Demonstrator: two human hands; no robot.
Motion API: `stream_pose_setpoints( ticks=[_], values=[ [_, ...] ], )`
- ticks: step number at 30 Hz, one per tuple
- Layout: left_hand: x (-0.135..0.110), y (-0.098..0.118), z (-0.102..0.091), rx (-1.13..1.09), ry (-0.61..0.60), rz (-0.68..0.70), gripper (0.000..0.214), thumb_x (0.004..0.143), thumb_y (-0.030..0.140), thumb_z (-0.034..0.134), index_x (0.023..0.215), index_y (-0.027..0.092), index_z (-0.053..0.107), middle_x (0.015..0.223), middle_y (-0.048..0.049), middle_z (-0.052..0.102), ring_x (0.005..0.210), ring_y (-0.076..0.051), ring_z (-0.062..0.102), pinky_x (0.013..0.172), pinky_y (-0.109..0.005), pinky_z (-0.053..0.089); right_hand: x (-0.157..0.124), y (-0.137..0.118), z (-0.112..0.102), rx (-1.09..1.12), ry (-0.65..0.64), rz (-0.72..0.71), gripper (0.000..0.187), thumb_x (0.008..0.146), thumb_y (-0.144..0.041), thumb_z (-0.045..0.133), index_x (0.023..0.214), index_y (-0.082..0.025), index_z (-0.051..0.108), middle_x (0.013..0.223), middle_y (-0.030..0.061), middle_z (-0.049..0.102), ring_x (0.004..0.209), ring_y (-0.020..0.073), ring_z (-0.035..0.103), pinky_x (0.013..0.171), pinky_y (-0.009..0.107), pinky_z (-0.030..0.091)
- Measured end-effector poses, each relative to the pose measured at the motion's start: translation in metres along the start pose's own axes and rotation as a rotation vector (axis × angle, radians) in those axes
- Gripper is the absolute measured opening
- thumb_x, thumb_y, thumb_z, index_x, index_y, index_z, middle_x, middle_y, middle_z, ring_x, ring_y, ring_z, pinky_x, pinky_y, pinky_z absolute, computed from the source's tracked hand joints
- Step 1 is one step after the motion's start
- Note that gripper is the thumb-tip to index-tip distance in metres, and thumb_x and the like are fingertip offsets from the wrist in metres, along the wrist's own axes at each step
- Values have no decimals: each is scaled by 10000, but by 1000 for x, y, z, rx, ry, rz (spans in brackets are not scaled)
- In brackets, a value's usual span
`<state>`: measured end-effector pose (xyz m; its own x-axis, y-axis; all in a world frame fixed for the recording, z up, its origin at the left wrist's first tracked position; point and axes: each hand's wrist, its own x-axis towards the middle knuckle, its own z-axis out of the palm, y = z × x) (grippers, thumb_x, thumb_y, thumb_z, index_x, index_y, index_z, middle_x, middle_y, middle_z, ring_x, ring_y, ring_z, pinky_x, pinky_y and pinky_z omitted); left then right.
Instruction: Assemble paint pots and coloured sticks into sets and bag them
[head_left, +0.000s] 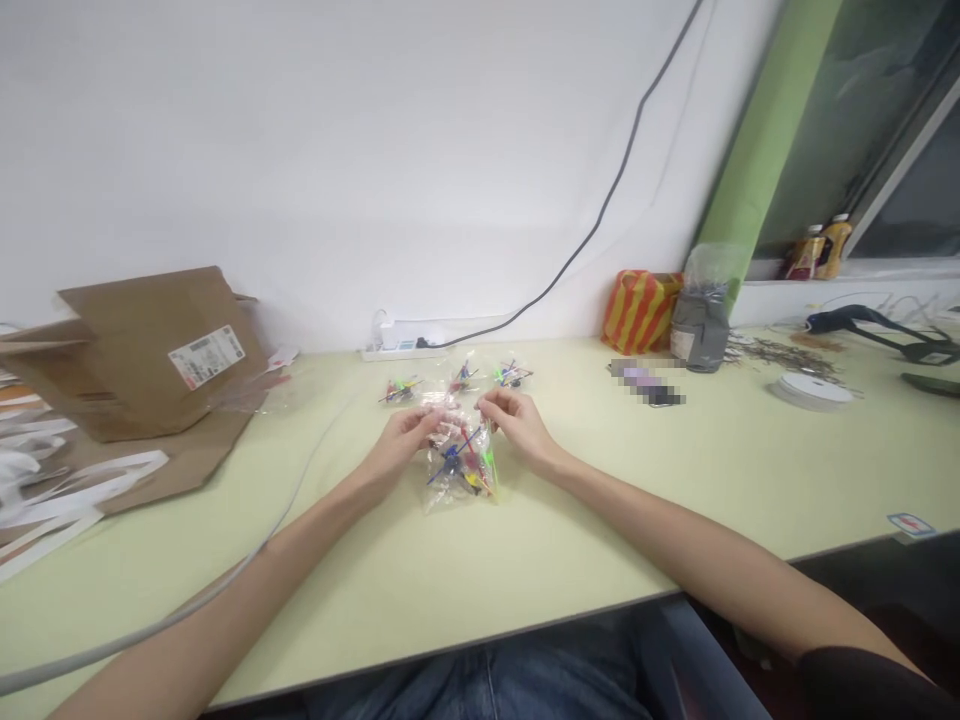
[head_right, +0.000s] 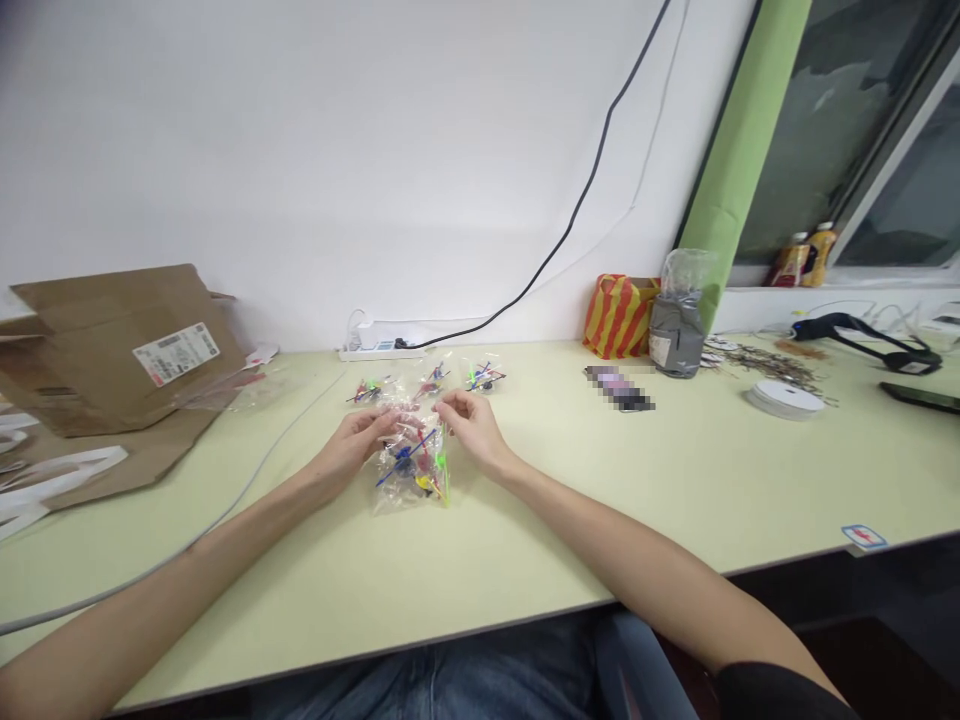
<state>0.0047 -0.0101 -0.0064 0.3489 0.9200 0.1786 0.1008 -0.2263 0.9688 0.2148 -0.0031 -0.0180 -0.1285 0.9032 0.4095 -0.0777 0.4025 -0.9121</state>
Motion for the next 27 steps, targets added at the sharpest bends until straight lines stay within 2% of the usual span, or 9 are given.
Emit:
stream_pose_setpoints(
  ticks=[3,9,14,17,20,22,25,27],
  values=[
    [3,-1,-5,-44,77,-7,487,895,570,633,1108,138,706,1085,-149,755,931,-240,715,828,-333,540,2,4,0,20,-16,12,310,804,-483,688,816,-176,649,683,-4,601,640,135,532,606,269,419],
    [3,-1,-6,11,-21,-32,481,853,540,701,1129,147,703,997,-136,777,877,-256,739,767,-333,568,1,2,-3,56,-23,19,313,796,-460,707,885,-160,700,655,-5,625,621,126,552,608,261,429],
    [2,0,-6,-15,-8,-12,466,860,550,689,1111,157,692,991,-147,781,880,-281,755,777,-361,579,2,0,-6,73,-34,40,305,792,-420,714,944,-155,726,607,-10,639,574,123,554,588,263,431],
    [1,3,-7,-4,-14,-12,510,868,537,684,1206,156,655,994,-164,779,816,-284,764,763,-379,581,2,-2,-6,87,-37,12,285,816,-395,683,959,-157,746,610,8,661,564,127,552,578,270,422],
    [0,7,-6,-61,-13,7,541,872,479,697,1303,166,606,976,-158,782,770,-275,765,734,-370,581,2,-4,-6,126,-45,-29,205,802,-331,655,876,-170,758,622,13,662,578,130,550,582,274,422],
    [0,8,-6,-130,-1,18,435,860,421,713,1206,164,660,967,-146,783,773,-269,762,714,-357,581,1,-4,-7,161,-44,-32,161,779,-295,635,783,-176,743,635,16,654,600,135,559,595,279,435],
    [1,9,-8,-216,-38,32,199,844,334,692,899,143,710,1013,-143,775,797,-263,755,695,-342,576,1,-4,-9,188,-68,-16,193,788,-298,585,694,-176,703,658,30,646,633,148,570,620,293,454],
    [1,10,-9,-227,-101,45,193,849,319,649,813,134,690,1053,-152,766,822,-273,753,693,-341,569,1,-5,-10,168,-85,-29,274,835,-339,554,661,-169,680,668,42,642,636,149,563,629,300,453]
  ],
)
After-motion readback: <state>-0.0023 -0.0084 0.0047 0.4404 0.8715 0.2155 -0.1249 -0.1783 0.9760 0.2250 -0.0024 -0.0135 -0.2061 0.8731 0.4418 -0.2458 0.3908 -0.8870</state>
